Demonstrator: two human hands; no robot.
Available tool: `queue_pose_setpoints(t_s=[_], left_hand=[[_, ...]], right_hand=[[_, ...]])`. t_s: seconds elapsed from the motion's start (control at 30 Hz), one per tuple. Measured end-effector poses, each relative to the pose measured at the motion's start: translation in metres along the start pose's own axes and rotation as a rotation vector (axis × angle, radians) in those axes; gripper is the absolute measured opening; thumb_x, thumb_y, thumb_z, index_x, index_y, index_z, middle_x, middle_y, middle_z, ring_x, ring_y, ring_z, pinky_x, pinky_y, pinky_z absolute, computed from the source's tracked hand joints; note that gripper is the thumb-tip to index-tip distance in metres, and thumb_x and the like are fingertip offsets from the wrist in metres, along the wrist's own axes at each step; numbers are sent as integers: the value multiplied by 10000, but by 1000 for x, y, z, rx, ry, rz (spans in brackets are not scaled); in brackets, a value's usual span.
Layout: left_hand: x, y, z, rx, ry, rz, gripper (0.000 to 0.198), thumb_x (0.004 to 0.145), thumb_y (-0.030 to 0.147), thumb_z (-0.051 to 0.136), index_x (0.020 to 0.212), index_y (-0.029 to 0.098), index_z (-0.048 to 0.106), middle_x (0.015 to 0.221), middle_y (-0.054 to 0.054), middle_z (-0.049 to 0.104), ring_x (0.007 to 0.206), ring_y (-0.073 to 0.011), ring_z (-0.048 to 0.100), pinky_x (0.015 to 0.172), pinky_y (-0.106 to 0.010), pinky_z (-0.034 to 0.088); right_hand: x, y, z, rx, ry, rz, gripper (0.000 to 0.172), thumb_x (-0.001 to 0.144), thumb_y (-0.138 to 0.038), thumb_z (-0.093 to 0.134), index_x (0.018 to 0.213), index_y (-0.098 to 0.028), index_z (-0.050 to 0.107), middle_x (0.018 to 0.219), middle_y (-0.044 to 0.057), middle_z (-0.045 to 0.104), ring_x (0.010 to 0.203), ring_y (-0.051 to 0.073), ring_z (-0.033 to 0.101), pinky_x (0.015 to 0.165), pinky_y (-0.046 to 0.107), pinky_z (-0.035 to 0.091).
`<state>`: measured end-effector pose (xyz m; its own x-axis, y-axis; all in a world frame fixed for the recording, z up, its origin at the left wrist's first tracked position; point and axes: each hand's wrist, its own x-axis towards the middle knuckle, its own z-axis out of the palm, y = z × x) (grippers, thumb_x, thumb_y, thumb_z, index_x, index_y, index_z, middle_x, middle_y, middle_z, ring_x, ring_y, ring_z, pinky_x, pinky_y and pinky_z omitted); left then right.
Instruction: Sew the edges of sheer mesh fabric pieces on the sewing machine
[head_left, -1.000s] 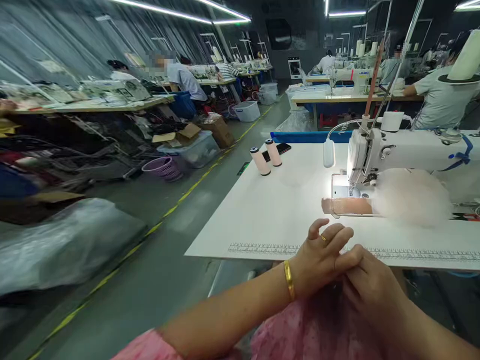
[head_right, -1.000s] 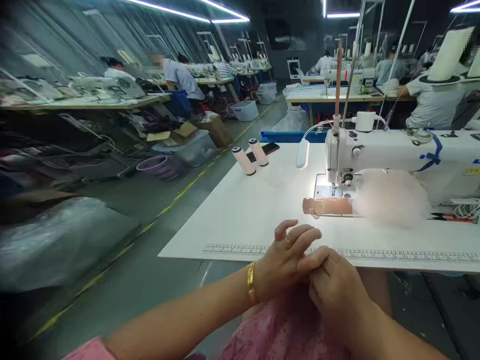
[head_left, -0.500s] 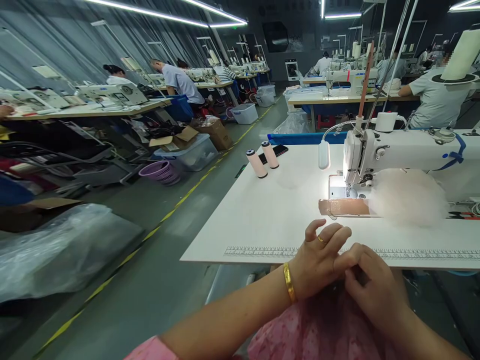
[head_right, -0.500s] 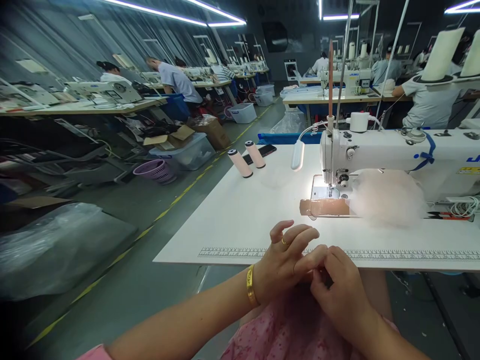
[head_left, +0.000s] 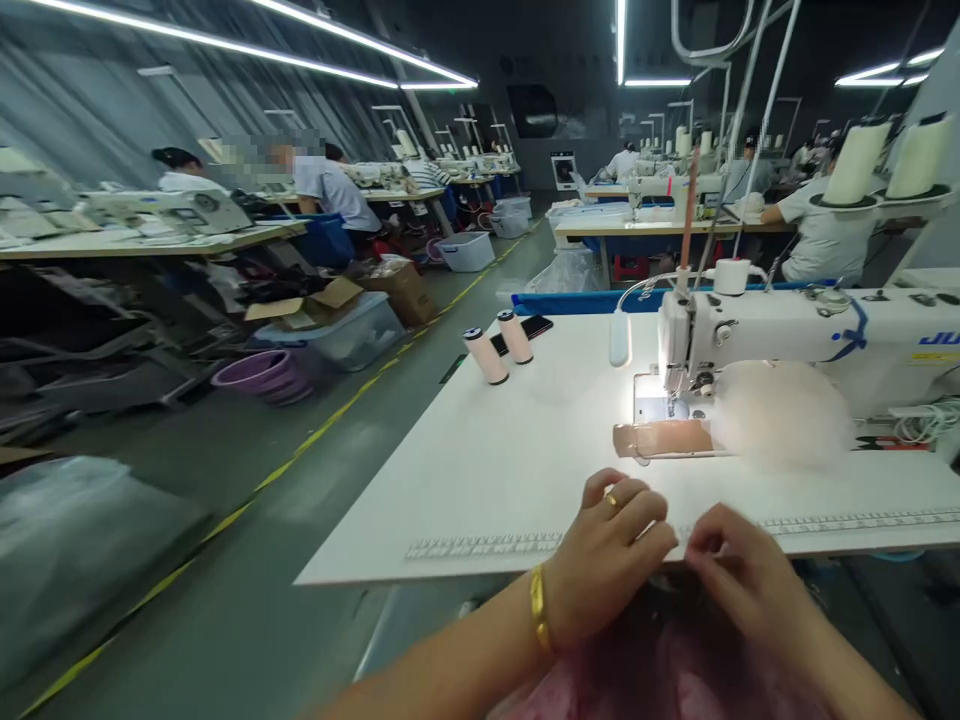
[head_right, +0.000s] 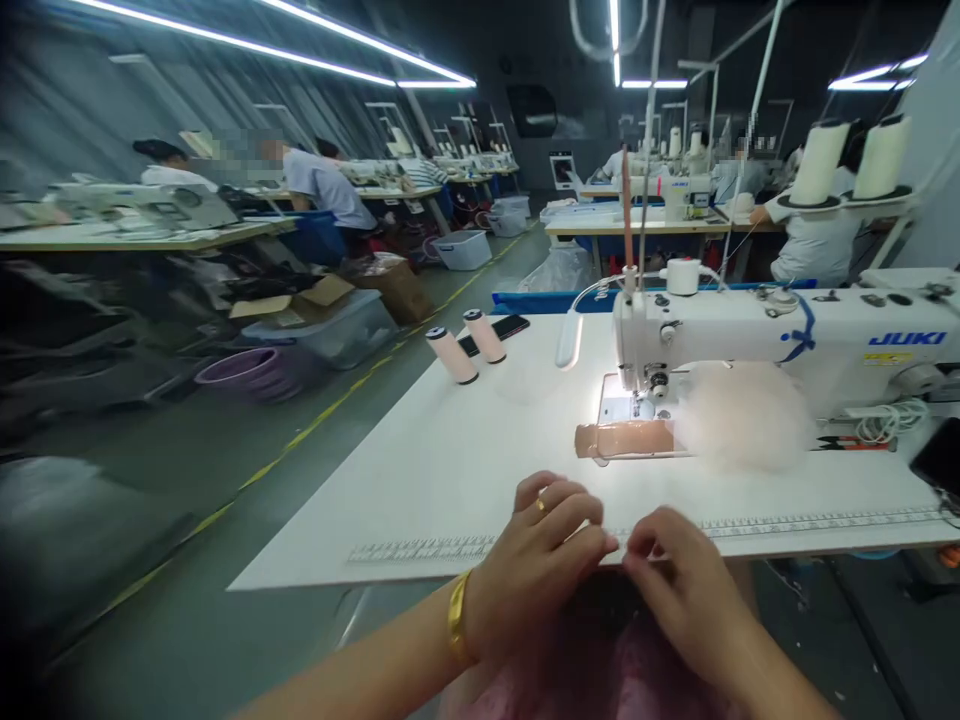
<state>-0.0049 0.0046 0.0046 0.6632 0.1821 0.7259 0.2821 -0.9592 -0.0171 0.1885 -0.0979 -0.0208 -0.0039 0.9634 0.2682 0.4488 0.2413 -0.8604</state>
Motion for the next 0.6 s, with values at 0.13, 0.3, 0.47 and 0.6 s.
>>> queue_pose_setpoints(t_s=[0.13, 0.3, 0.47, 0.6], left_hand=[[-7, -14, 3, -56, -87, -21, 274, 1044, 99, 512, 803, 198, 595, 762, -3, 585, 763, -186, 469, 858, -353, 393], [-7, -24, 13, -106, -186, 16, 327, 1039, 123, 526, 720, 196, 531, 718, 2, 555, 712, -188, 439, 809, -363, 391], [-2, -25, 23, -156, -302, -13, 257, 1003, 170, 587, 754, 203, 533, 818, -12, 620, 765, -200, 523, 837, -391, 456], [2, -28, 34, -119, -336, -67, 190, 913, 30, 526, 952, 200, 602, 996, -55, 674, 888, -233, 604, 867, -409, 512]], right_hand=[[-5, 5, 0, -97, -112, -153, 218, 1027, -156, 484, 1072, -280, 657, 885, -7, 701, 833, 172, 661, 768, 282, 515], [7, 20, -17, -260, 100, -194, 232, 1028, -123, 438, 1030, -254, 630, 910, 31, 685, 845, 199, 652, 741, 317, 533], [20, 42, -19, -705, 285, -321, 296, 1025, -137, 504, 1289, -215, 613, 1185, 134, 746, 1067, 301, 667, 887, 468, 550], [20, 50, 3, -659, 86, -566, 357, 980, -186, 581, 1336, -200, 596, 1196, 135, 774, 1041, 289, 712, 834, 440, 600]])
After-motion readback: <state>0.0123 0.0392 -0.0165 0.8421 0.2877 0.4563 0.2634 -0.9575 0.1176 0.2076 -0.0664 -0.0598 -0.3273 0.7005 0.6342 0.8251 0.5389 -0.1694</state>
